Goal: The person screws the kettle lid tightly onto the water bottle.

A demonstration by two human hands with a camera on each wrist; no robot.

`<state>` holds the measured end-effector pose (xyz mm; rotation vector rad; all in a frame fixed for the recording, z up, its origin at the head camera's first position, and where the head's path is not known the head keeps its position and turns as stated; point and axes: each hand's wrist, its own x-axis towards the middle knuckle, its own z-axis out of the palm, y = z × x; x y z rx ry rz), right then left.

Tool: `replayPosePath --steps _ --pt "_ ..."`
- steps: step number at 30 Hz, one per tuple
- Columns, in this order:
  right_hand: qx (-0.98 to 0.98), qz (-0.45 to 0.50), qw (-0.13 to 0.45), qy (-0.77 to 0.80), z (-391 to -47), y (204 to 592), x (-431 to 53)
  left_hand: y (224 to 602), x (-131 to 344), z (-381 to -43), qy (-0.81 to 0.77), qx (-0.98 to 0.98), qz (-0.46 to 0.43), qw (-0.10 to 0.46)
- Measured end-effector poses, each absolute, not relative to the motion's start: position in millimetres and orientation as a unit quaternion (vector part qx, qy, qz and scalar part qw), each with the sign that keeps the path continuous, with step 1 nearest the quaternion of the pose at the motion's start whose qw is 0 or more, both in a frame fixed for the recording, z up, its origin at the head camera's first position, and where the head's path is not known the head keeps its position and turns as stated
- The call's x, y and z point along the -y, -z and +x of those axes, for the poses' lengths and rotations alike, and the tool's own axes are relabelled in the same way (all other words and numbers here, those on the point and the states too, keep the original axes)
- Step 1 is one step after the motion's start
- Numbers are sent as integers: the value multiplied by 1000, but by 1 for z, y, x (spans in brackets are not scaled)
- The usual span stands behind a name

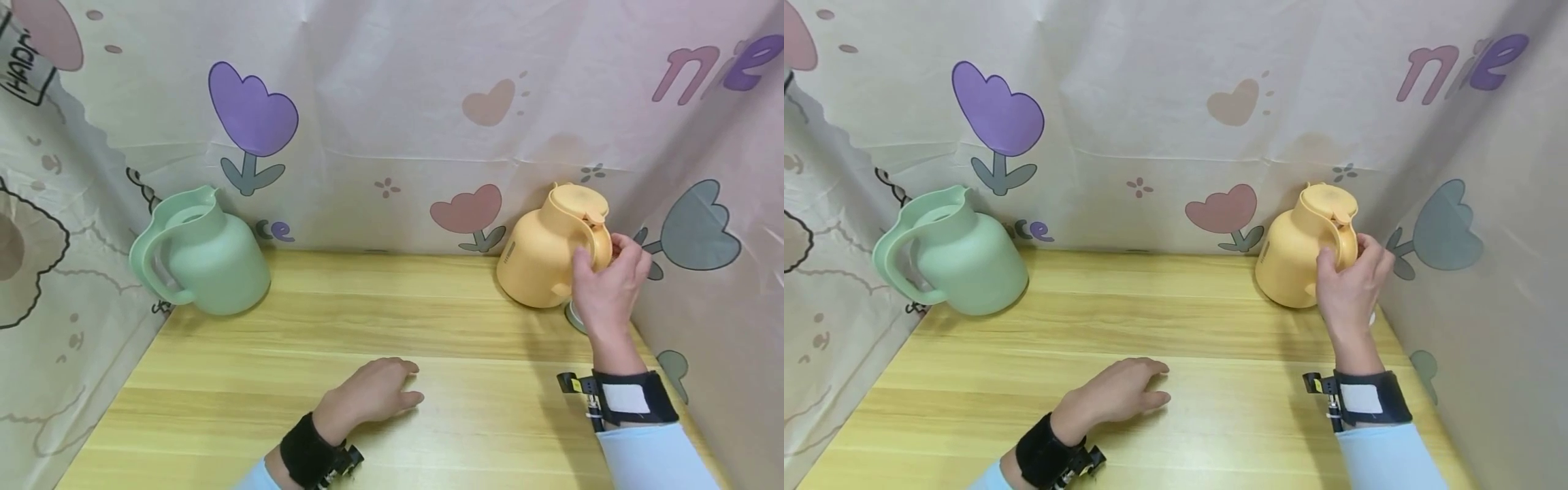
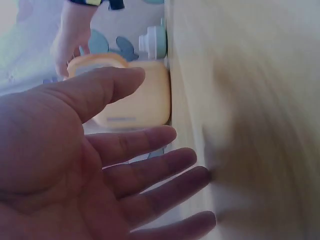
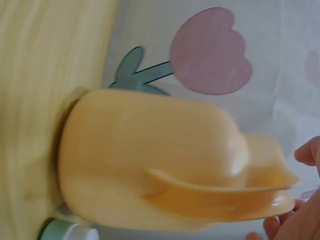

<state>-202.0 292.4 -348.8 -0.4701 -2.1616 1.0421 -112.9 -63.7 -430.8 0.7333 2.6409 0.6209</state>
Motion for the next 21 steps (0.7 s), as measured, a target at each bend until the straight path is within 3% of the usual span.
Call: replayPosePath --steps 7,10,13,21 --pt "818 -77 458 -338 -188 349 -267 427 84 -125 -233 -936 234 119" --pt "816 -18 478 -323 -183 358 -250 427 93 -131 -238 -941 226 89" --pt "835 24 439 -331 -177 372 -231 427 103 -136 -233 -946 215 63" --pt "912 54 247 -323 -159 418 -202 427 143 -142 -249 -951 177 37"
